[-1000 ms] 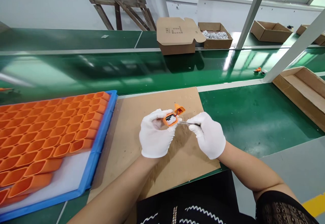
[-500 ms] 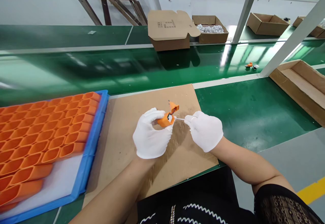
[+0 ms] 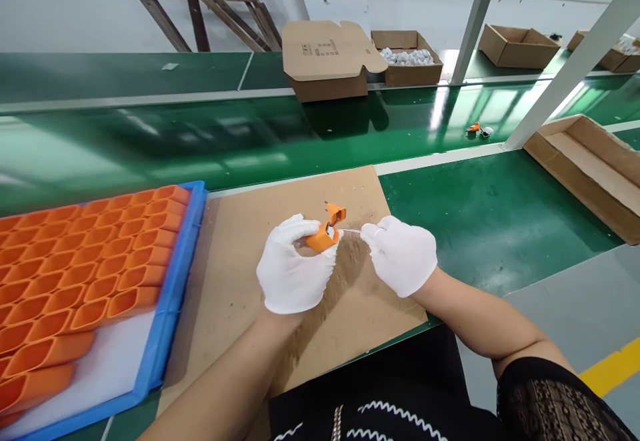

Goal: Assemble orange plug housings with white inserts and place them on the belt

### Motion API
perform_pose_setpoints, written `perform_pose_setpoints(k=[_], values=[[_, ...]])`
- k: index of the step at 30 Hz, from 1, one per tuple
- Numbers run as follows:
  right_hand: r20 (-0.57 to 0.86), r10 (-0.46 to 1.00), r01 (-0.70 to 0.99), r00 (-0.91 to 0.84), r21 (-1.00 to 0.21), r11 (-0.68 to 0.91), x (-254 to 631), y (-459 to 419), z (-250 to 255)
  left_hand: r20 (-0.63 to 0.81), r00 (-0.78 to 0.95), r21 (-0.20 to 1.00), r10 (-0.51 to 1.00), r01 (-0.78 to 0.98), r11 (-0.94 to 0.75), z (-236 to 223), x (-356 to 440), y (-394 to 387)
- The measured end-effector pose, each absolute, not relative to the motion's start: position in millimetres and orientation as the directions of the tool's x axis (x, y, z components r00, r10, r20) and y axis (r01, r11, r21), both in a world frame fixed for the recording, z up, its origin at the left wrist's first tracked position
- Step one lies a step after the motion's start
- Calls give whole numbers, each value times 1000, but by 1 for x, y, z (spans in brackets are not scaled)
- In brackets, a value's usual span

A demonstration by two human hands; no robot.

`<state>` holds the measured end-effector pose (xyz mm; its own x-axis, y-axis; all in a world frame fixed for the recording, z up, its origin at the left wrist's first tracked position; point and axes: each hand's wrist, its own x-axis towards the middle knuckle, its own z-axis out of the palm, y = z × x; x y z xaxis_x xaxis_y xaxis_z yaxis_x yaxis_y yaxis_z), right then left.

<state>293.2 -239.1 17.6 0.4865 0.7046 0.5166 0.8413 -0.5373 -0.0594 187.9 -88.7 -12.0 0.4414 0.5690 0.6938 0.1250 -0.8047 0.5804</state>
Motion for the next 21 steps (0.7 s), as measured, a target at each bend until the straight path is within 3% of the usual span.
perform_pose_setpoints(k=[11,15,18,21], values=[[476,741,860,475,-71,-506,289,-237,22,779,424,484,462,62,-873,-16,189,-86],[572,691,875,442,-104,-473,289,-235,17,784,426,477,452,52,-877,-16,188,-89],[661,582,861,474,-209,-463,292,-232,14,721,429,555,544,111,-824,-14,187,-92],[639,491,804,592,-433,-407,297,-231,18,557,458,704,693,183,-686,-7,188,-93]])
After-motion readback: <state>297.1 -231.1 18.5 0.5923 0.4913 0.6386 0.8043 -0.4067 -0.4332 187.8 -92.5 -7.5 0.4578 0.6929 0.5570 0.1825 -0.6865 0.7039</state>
